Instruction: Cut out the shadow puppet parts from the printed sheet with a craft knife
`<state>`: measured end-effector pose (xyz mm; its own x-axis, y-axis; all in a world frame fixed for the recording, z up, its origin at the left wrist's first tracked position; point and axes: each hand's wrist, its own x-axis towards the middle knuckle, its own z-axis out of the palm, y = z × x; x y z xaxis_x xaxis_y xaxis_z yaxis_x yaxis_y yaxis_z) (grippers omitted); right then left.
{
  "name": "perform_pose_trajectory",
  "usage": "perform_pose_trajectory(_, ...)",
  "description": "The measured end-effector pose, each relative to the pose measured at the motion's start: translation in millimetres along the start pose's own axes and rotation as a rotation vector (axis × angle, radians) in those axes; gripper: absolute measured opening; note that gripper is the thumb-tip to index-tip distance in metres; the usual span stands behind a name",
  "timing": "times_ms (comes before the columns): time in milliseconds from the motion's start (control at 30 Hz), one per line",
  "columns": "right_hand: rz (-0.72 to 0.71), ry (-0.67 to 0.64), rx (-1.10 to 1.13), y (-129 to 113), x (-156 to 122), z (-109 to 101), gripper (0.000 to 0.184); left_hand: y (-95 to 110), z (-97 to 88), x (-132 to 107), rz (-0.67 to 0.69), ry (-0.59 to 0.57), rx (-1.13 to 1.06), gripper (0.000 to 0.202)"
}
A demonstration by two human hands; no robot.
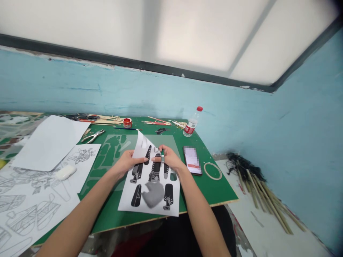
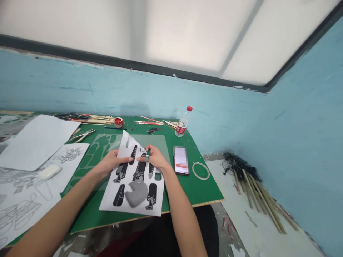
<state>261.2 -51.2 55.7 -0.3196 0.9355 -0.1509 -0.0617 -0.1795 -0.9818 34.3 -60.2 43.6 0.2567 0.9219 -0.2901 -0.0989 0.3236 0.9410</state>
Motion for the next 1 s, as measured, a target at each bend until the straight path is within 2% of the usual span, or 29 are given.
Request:
perform_pose_trajectory(367,-0.025,0.036,0.025,1,1,2,0.078,-2,-2.7,3,0.042,-0.017,-0.012,0.046)
perform_pose_trajectory(1000,-0.009,0.01,0.039,-1,-1,1,0.076,9,5.0,-9,0.003,-0.068,-0.039,0.047)
